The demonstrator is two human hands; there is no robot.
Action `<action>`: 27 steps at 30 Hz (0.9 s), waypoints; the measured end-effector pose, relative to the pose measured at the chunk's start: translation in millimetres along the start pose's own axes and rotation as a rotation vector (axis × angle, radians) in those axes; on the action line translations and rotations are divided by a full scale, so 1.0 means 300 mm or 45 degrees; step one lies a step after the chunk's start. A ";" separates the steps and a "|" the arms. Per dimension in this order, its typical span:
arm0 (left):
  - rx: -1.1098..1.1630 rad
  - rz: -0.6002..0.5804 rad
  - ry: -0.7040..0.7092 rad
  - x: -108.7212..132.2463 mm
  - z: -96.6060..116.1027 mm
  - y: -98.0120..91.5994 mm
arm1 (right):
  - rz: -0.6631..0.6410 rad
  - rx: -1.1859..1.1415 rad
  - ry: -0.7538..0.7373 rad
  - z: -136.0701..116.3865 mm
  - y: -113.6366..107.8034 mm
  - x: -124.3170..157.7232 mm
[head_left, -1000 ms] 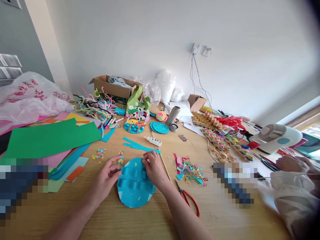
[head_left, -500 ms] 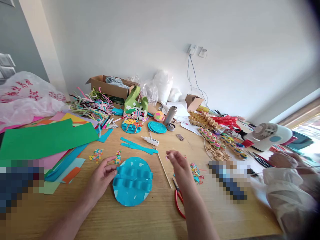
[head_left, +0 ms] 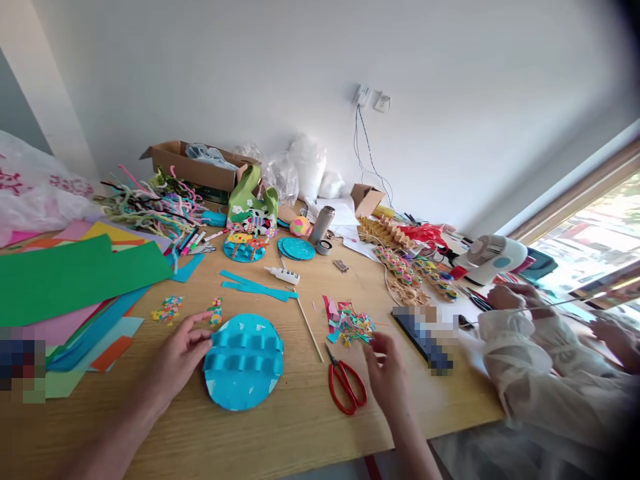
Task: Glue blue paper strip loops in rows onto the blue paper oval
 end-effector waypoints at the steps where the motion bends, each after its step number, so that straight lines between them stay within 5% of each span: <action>1: -0.001 -0.003 -0.001 0.000 0.000 0.000 | -0.112 0.052 -0.043 -0.029 0.040 0.016; 9: 0.035 -0.046 -0.004 0.006 -0.010 0.008 | -0.361 0.182 -0.231 -0.180 0.178 0.029; 17: 0.046 -0.051 0.051 0.000 -0.010 0.015 | -0.530 0.184 -0.503 -0.370 0.474 -0.213; 22: -0.007 -0.039 0.123 -0.010 0.001 0.007 | -0.541 0.112 -0.470 -0.389 0.658 -0.328; 27: -0.030 -0.030 0.132 -0.018 0.000 0.001 | -0.583 0.005 -0.399 -0.371 0.707 -0.331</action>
Point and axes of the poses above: each hand's wrist, its own x-axis away from the middle knuckle, its own y-axis out of the palm, z = x × y, the point moved 7 cm from there along -x, towards the middle knuckle, and after that the axes turned 1 degree about -z, right-handed, at the moved point
